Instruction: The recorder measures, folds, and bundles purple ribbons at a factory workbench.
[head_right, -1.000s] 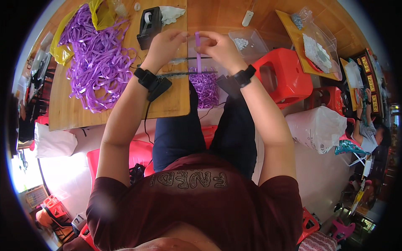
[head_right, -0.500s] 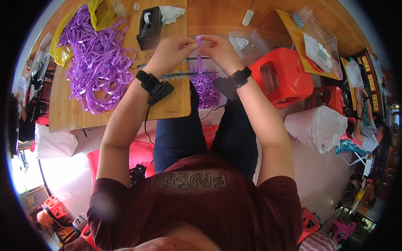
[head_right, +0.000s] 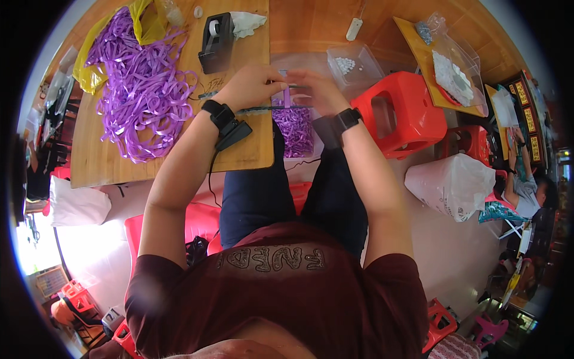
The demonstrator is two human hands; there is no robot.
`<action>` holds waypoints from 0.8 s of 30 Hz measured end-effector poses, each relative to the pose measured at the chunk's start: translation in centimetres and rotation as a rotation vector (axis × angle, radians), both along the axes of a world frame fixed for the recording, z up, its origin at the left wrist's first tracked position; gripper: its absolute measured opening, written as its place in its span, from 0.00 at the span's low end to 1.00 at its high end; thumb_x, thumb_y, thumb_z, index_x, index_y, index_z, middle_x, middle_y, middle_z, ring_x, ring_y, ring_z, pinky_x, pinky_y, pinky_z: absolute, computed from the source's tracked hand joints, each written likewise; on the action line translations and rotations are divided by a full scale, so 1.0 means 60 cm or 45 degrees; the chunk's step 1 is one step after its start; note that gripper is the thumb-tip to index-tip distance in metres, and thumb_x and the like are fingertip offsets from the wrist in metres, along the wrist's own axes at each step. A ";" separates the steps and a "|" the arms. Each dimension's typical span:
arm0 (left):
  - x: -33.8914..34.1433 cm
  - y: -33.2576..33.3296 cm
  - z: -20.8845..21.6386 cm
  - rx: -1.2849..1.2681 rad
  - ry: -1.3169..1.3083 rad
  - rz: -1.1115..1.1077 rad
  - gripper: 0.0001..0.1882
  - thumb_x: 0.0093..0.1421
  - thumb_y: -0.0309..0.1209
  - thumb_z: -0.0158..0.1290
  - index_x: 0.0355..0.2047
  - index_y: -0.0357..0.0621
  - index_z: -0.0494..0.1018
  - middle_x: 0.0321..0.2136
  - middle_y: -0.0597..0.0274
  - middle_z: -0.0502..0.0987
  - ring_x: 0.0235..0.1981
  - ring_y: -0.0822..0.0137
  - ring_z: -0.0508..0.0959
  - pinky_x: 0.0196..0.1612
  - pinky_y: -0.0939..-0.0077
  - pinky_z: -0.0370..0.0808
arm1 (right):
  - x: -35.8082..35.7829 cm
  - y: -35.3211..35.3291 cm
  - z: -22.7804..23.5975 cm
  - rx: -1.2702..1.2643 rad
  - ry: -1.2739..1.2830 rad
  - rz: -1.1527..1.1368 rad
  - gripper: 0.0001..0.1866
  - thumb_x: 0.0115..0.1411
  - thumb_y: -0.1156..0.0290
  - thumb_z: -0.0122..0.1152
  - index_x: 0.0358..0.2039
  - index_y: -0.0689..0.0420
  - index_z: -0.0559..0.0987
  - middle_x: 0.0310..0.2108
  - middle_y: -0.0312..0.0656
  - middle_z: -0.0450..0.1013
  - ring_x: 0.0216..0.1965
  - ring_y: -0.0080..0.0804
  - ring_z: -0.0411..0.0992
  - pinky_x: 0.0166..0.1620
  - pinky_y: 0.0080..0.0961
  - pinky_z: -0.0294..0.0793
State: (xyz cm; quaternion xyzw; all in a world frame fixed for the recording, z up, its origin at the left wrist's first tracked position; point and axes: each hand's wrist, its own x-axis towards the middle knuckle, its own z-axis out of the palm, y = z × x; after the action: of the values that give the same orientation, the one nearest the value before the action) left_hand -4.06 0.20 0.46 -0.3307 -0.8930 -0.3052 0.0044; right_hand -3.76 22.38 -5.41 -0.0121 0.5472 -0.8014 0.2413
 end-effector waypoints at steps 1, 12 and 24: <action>-0.001 -0.003 -0.003 -0.001 0.000 0.005 0.14 0.59 0.41 0.54 0.34 0.45 0.82 0.35 0.55 0.82 0.39 0.51 0.79 0.46 0.60 0.76 | 0.005 -0.008 0.002 -0.001 0.000 0.005 0.18 0.65 0.66 0.56 0.55 0.55 0.75 0.48 0.40 0.75 0.46 0.29 0.74 0.47 0.27 0.75; 0.000 -0.004 0.001 0.037 -0.082 0.003 0.14 0.58 0.41 0.54 0.33 0.46 0.83 0.33 0.56 0.82 0.38 0.53 0.80 0.44 0.61 0.76 | 0.082 -0.028 -0.036 -0.187 0.084 0.045 0.16 0.65 0.74 0.57 0.51 0.64 0.76 0.48 0.45 0.76 0.49 0.31 0.75 0.51 0.26 0.75; 0.000 0.001 0.002 0.062 -0.098 -0.006 0.14 0.58 0.40 0.55 0.33 0.44 0.83 0.31 0.54 0.82 0.36 0.52 0.80 0.42 0.62 0.76 | 0.132 -0.059 -0.033 0.161 0.213 -0.185 0.12 0.65 0.65 0.61 0.41 0.61 0.81 0.33 0.38 0.80 0.30 0.20 0.76 0.36 0.16 0.75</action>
State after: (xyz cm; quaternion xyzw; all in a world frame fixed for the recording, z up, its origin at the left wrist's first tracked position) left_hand -4.04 0.25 0.59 -0.3206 -0.8841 -0.3393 -0.0225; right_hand 4.18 18.84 -7.36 -0.0240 0.6144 -0.7768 0.1363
